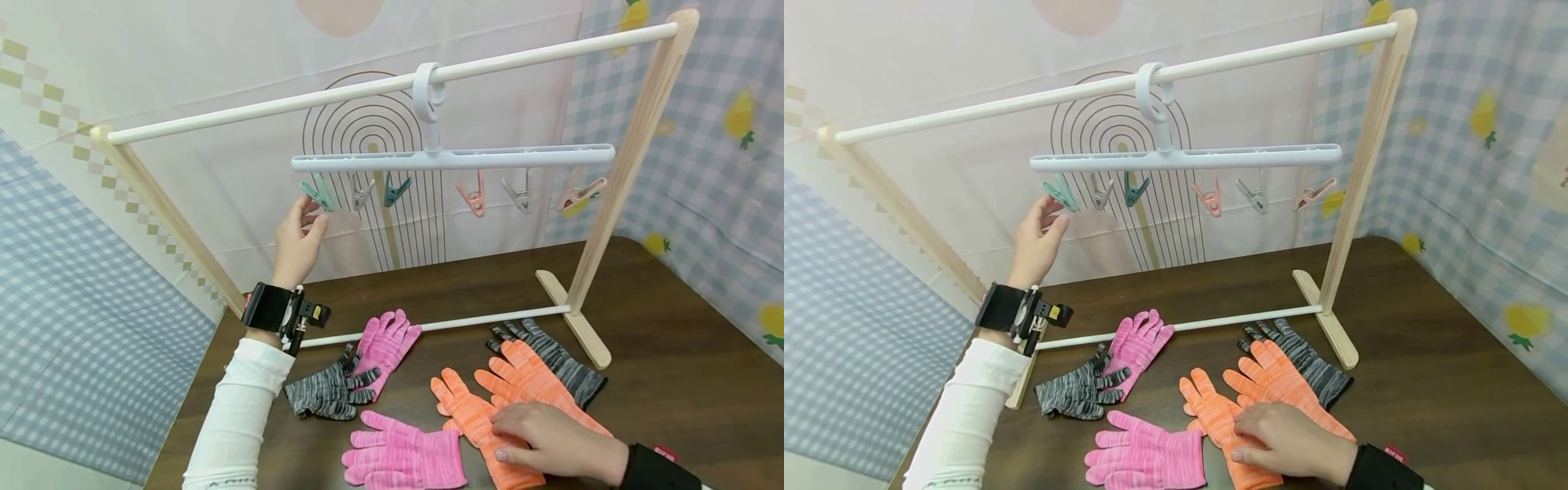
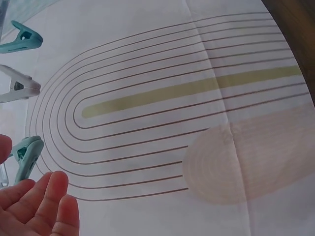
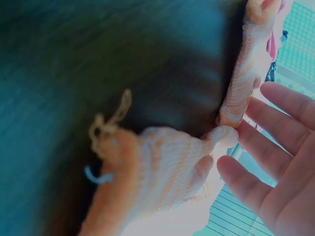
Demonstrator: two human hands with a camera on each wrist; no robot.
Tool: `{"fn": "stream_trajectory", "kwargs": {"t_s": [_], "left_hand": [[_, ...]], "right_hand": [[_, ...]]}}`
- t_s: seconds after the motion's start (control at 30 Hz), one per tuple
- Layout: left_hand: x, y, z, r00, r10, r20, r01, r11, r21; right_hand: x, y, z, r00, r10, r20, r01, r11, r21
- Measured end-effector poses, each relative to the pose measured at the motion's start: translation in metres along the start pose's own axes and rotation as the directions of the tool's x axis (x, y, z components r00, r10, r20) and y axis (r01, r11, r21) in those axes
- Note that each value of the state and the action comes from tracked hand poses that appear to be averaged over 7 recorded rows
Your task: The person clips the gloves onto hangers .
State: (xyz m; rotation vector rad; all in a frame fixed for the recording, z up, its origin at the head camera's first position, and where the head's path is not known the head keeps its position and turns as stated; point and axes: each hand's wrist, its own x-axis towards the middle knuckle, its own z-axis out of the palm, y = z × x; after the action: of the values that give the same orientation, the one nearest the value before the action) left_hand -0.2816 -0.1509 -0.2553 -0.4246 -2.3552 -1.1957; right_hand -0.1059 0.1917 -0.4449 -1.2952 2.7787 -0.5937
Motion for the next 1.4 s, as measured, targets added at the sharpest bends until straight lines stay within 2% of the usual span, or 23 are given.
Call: {"fn": "stream_trajectory", "kwargs": {"t_s": [0.3, 0.57, 0.7, 0.9, 1.4], "left_hand": [[0.003, 0.004, -0.001, 0.998, -0.071, 0.004, 0.071, 0.995, -0.067], [0.005, 0.007, -0.002, 0.997, -0.081, 0.020, 0.083, 0.984, -0.158], [0.005, 0.008, -0.002, 0.995, -0.103, 0.019, 0.105, 0.968, -0.228], [0.006, 0.011, -0.004, 0.986, -0.167, 0.020, 0.164, 0.933, -0.322], [-0.001, 0.022, -0.011, 0.985, -0.172, 0.018, 0.167, 0.918, -0.361]], "right_hand": [[0.000, -0.002, 0.005, 0.998, -0.053, -0.046, 0.051, 0.998, -0.030], [0.001, -0.002, 0.003, 0.998, -0.046, -0.042, 0.044, 0.998, -0.043], [0.001, -0.003, 0.004, 0.998, -0.046, -0.038, 0.044, 0.998, -0.051], [0.002, -0.003, 0.005, 0.997, -0.061, -0.056, 0.058, 0.996, -0.064], [0.002, -0.002, 0.005, 0.998, -0.052, -0.034, 0.050, 0.997, -0.052]]}}
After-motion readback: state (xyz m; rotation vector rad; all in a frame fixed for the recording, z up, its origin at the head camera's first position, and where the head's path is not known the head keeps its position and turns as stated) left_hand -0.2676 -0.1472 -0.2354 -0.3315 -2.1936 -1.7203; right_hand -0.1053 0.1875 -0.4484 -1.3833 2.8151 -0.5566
